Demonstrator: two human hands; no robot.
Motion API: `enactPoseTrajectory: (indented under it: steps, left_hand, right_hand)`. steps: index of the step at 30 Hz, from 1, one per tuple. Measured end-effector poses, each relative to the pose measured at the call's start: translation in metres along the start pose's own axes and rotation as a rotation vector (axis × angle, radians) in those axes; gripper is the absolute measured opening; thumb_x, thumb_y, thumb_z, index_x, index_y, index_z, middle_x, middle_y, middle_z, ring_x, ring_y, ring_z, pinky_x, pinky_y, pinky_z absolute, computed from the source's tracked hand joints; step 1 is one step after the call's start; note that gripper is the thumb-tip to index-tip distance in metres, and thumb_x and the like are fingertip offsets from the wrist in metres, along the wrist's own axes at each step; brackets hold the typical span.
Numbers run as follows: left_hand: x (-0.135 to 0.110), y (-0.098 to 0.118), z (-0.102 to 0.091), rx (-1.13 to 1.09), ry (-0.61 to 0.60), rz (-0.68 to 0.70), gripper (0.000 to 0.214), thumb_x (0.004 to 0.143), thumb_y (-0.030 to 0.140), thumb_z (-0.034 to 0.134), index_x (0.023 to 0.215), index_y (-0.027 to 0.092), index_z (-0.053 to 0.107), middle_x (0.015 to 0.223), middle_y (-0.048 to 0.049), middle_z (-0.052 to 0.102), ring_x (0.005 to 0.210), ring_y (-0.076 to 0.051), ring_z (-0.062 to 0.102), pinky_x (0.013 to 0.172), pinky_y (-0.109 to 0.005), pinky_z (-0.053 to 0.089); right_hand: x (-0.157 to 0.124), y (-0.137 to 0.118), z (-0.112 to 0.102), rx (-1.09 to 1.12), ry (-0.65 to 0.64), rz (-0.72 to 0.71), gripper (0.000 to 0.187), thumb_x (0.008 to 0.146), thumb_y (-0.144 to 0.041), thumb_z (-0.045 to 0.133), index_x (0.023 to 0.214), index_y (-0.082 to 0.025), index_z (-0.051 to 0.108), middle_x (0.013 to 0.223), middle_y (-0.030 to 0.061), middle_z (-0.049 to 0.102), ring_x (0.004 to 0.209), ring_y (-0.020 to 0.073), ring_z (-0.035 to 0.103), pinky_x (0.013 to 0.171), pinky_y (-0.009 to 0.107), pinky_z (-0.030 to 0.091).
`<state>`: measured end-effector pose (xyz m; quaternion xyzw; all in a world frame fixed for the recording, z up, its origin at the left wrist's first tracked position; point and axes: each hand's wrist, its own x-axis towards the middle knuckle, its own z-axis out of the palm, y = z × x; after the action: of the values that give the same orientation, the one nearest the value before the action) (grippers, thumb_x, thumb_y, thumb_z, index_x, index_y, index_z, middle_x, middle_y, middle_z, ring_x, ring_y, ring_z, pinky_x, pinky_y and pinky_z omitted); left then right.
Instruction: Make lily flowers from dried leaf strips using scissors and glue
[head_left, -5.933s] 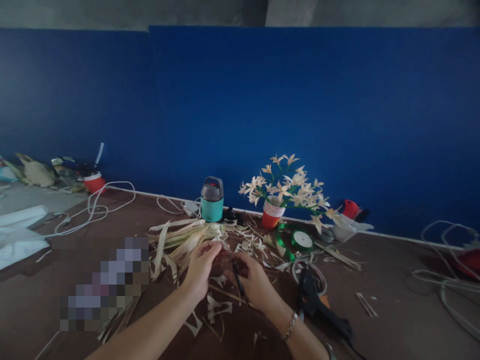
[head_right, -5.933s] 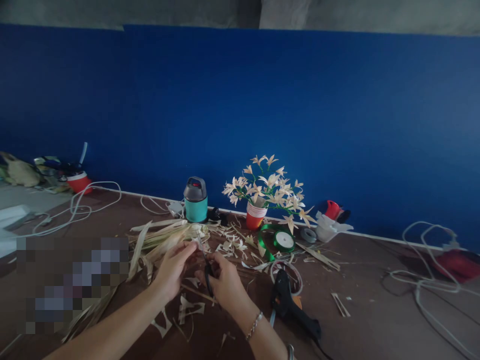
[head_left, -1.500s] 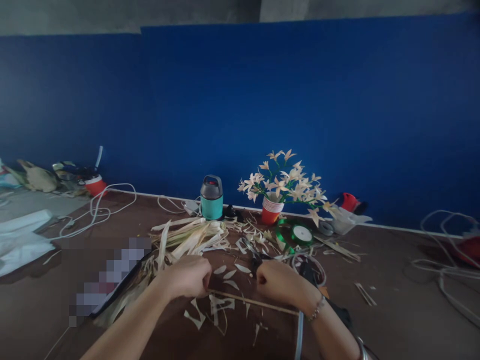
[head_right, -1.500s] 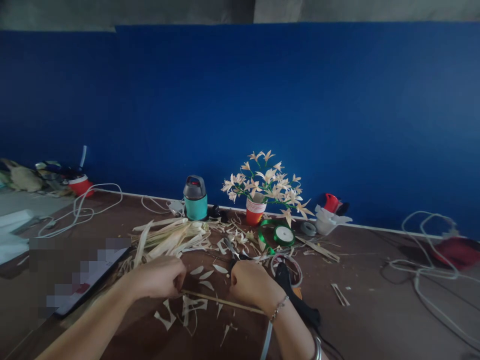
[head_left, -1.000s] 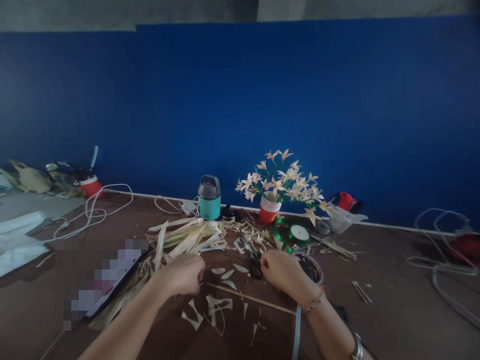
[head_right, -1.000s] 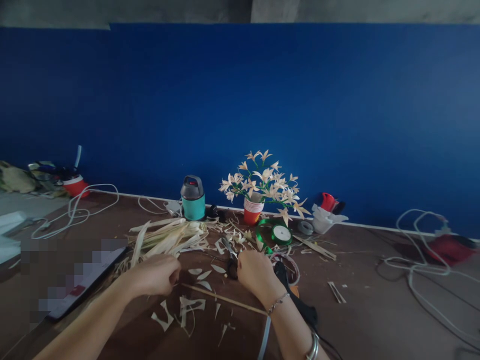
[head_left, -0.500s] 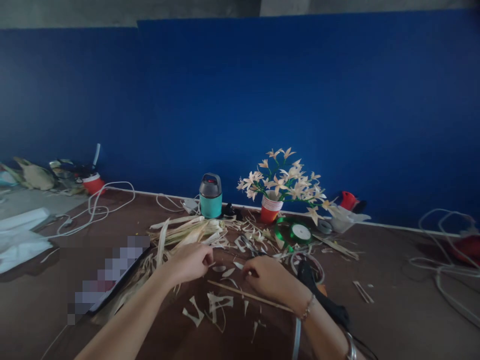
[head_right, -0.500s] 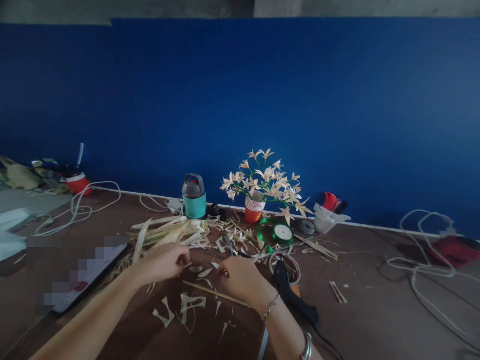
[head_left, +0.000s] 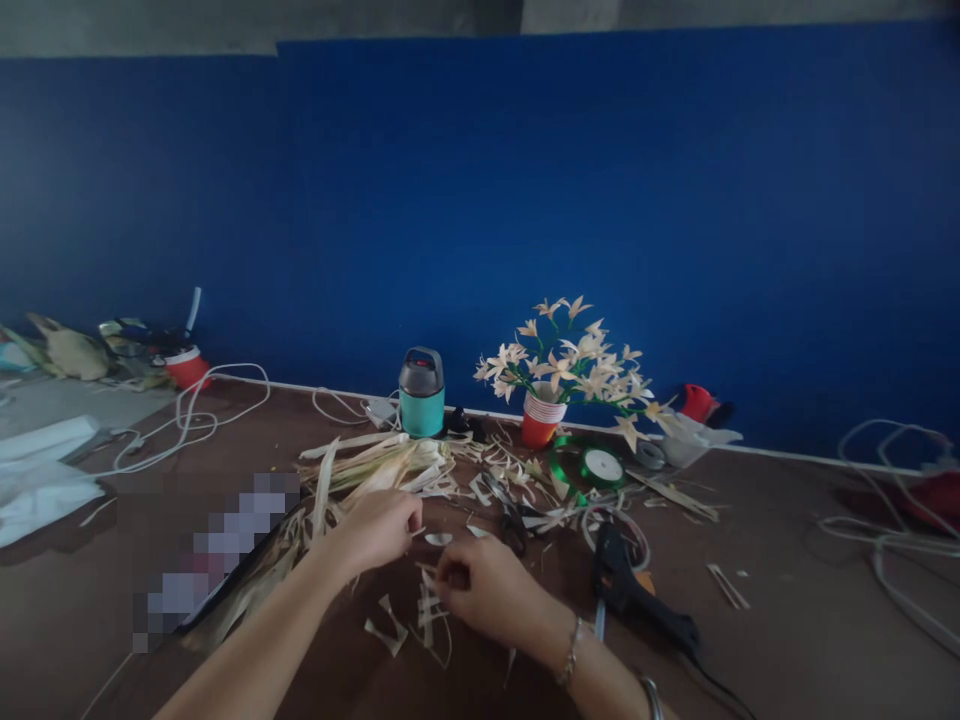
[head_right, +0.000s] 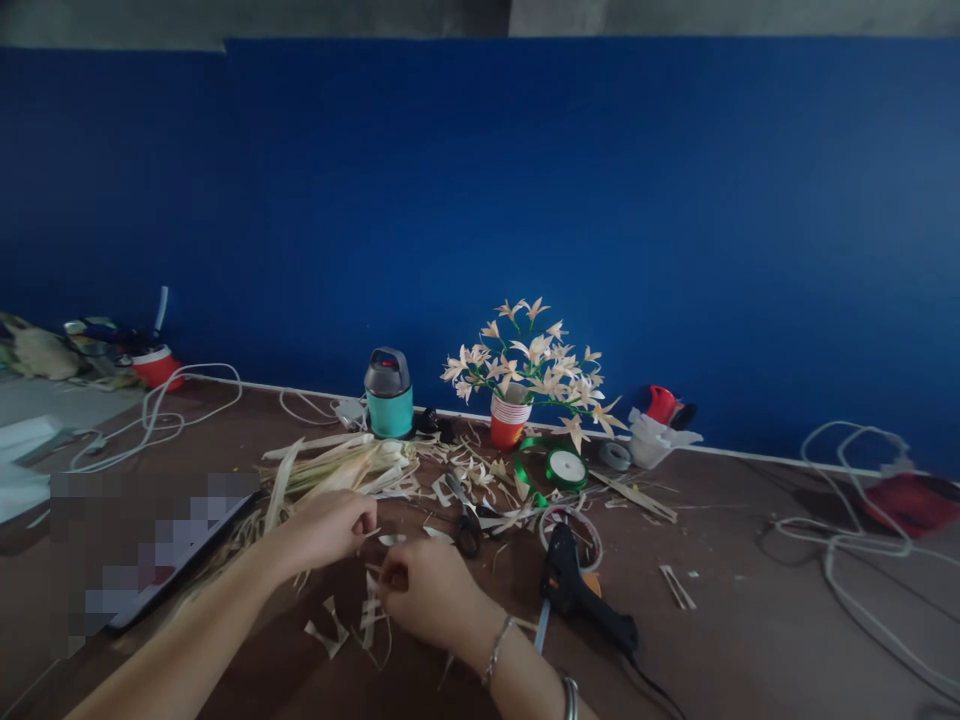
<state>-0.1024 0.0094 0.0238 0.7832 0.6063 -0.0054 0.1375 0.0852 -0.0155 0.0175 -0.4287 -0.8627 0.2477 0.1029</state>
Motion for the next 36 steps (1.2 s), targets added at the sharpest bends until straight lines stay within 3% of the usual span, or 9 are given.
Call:
enactPoseTrajectory:
  steps: [4,7,13,19,24,31,36]
  left_hand:
    - [0.002,-0.003,0.005,0.010,-0.006,0.013,0.026,0.064,0.009,0.050,0.079,0.022,0.066,0.083,-0.0068,0.070,0.078,-0.024,0.061,0.063,-0.031,0.040]
    - [0.003,-0.003,0.005,-0.003,-0.023,-0.001,0.022,0.065,0.013,0.053,0.080,0.023,0.066,0.086,-0.0070,0.070,0.077,-0.024,0.061,0.062,-0.032,0.040]
    - [0.000,0.004,-0.006,-0.022,-0.028,-0.014,0.016,0.071,0.021,0.053,0.080,0.023,0.066,0.086,-0.0060,0.070,0.078,-0.022,0.061,0.063,-0.029,0.039]
    - [0.001,0.010,-0.014,-0.017,0.083,-0.007,0.025,0.081,0.022,0.041,0.077,0.020,0.066,0.081,-0.0085,0.069,0.075,-0.021,0.061,0.060,-0.028,0.039]
    - [0.009,0.008,-0.013,-0.018,0.218,-0.045,0.019,0.080,0.023,0.046,0.084,0.020,0.065,0.086,-0.0063,0.070,0.078,-0.020,0.063,0.064,-0.028,0.041]
    - [0.017,0.006,-0.011,0.020,0.263,0.031,0.021,0.084,0.020,0.042,0.083,0.020,0.063,0.086,-0.0051,0.069,0.084,-0.021,0.062,0.071,-0.030,0.042]
    - [0.024,0.019,-0.015,0.021,0.249,0.088,0.019,0.083,0.019,0.046,0.077,0.018,0.064,0.084,-0.0067,0.068,0.080,-0.020,0.061,0.070,-0.029,0.041]
  right_hand:
    - [0.002,0.013,-0.019,-0.153,0.107,0.137,0.017,0.078,-0.019,0.051,0.082,-0.021,0.067,0.081,0.0021,0.071,0.075,0.0152,0.063,0.061,0.022,0.036]
    - [0.003,0.022,-0.029,-0.233,0.090,0.171,0.019,0.080,-0.020,0.049,0.082,-0.022,0.068,0.087,0.0033,0.072,0.083,0.0175,0.064,0.066,0.023,0.037]
    - [-0.002,0.037,-0.053,-0.318,0.215,0.319,0.023,0.085,-0.024,0.046,0.079,-0.022,0.068,0.083,0.0039,0.071,0.078,0.0185,0.064,0.061,0.024,0.035]
    - [-0.008,0.045,-0.074,-0.338,0.305,0.410,0.028,0.087,-0.032,0.045,0.071,-0.021,0.066,0.073,0.0043,0.069,0.071,0.0182,0.062,0.054,0.024,0.030]
    - [-0.013,0.049,-0.085,-0.333,0.346,0.447,0.027,0.086,-0.032,0.046,0.069,-0.021,0.065,0.071,0.0039,0.068,0.068,0.0180,0.061,0.052,0.024,0.027]
    - [-0.028,0.062,-0.105,-0.363,0.336,0.615,0.025,0.085,-0.026,0.045,0.077,-0.023,0.068,0.080,0.0059,0.069,0.078,0.0204,0.062,0.054,0.025,0.029]
    - [-0.027,0.067,-0.108,-0.326,0.292,0.639,0.024,0.082,-0.023,0.046,0.078,-0.024,0.069,0.085,0.0053,0.069,0.082,0.0210,0.062,0.057,0.025,0.030]
